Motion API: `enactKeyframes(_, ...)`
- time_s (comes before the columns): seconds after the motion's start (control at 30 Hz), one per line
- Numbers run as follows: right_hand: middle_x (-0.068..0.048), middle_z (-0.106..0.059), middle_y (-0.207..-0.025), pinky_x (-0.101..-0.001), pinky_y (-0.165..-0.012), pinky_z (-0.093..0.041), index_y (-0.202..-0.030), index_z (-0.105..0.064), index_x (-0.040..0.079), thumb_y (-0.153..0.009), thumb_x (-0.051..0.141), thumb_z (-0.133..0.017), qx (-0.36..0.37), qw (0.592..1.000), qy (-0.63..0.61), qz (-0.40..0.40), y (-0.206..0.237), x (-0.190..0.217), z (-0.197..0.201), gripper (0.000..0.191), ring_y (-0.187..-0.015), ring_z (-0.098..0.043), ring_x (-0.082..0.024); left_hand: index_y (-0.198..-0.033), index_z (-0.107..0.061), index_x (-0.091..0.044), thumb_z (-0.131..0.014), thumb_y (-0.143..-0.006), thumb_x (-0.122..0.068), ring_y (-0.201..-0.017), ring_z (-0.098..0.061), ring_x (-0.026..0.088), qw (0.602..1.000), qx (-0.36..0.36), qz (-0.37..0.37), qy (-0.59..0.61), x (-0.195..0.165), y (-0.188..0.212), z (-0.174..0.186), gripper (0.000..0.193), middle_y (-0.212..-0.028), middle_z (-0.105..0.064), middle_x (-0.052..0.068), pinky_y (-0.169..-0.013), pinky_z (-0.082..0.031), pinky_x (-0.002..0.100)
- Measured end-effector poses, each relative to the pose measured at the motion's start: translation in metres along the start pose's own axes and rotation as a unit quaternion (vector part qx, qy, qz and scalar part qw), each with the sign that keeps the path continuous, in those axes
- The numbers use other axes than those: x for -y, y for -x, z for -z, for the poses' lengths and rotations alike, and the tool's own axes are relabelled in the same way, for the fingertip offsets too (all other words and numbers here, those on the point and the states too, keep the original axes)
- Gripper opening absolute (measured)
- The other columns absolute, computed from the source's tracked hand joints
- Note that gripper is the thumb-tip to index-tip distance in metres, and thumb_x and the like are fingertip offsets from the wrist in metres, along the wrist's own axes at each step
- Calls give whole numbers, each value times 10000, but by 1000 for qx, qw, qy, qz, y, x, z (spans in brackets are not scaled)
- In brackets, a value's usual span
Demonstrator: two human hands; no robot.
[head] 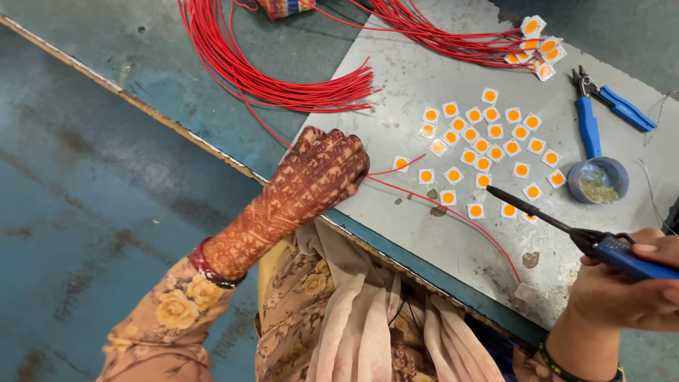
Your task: The person solders red wires onto small LED modules at a workbench. They hold a wire in one hand and a soldering iron in the other, solder each wired module, and set the finished piece with a pile of completed modules at the edge of the board, repeating the cycle.
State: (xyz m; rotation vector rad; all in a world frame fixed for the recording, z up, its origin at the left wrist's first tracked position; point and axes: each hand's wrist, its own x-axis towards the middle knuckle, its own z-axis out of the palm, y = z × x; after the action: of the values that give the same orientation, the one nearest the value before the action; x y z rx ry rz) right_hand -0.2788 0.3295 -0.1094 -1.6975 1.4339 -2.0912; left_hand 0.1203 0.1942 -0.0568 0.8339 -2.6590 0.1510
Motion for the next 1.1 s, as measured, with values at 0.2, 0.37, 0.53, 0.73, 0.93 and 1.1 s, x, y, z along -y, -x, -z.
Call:
enactKeyframes(0.2,-127,-387,-800,-309,-446,-301,-984,-354,-33,-1132,551,-453,-32,999,-4,15,1,-8,6,611,-469,-346,-184,-1129,-650,-168,-619,-912,-224,-1138,-597,178,993,-59,-96,-35,20,-8,-1,227,-1187,-646,-6,-979,-468,440)
enactKeyframes(0.37,-145,-395,-808,-291,-457,-255,-969,-348,-34,-1139,525,-463,-47,998,-10,38,2,-19,11,595,-489,-296,-178,-1207,-664,-143,-618,-923,-205,-1074,-624,205,994,8,-106,-20,18,-6,14,294,-1155,-637,24,-917,-469,398)
enactKeyframes(0.53,-123,-383,-794,-288,-462,-242,-981,-357,-17,-1148,528,-460,-61,998,-20,16,4,-22,13,579,-528,-310,-197,-1196,-639,-116,-620,-892,-171,-1104,-604,225,994,61,-63,64,-2,9,23,309,-1169,-625,58,-941,-480,387)
enactKeyframes(0.73,-144,-432,-883,-307,-468,-372,-1023,-374,-56,-1178,546,-443,-21,1000,-1,-1,3,-1,4,625,-503,-403,-189,-1127,-658,-140,-679,-865,-215,-1022,-598,247,990,125,10,64,-4,6,23,274,-1103,-618,52,-878,-462,429)
enactKeyframes(0.93,-166,-426,-831,-315,-453,-353,-1055,-367,-66,-1156,529,-455,-52,999,-5,3,-11,14,-11,610,-469,-405,-204,-1167,-646,-132,-682,-966,-327,-1141,-582,293,991,-113,55,36,-31,-32,-5,283,-1196,-585,94,-969,-456,463)
enactKeyframes(1.1,-127,-434,-723,-300,-420,-385,-1043,-367,-54,-1154,512,-475,-39,997,-4,66,-23,11,-12,587,-475,-433,-195,-1125,-663,-85,-698,-928,-331,-1077,-600,293,993,-18,116,31,-42,-67,-58,318,-1109,-606,110,-862,-460,465)
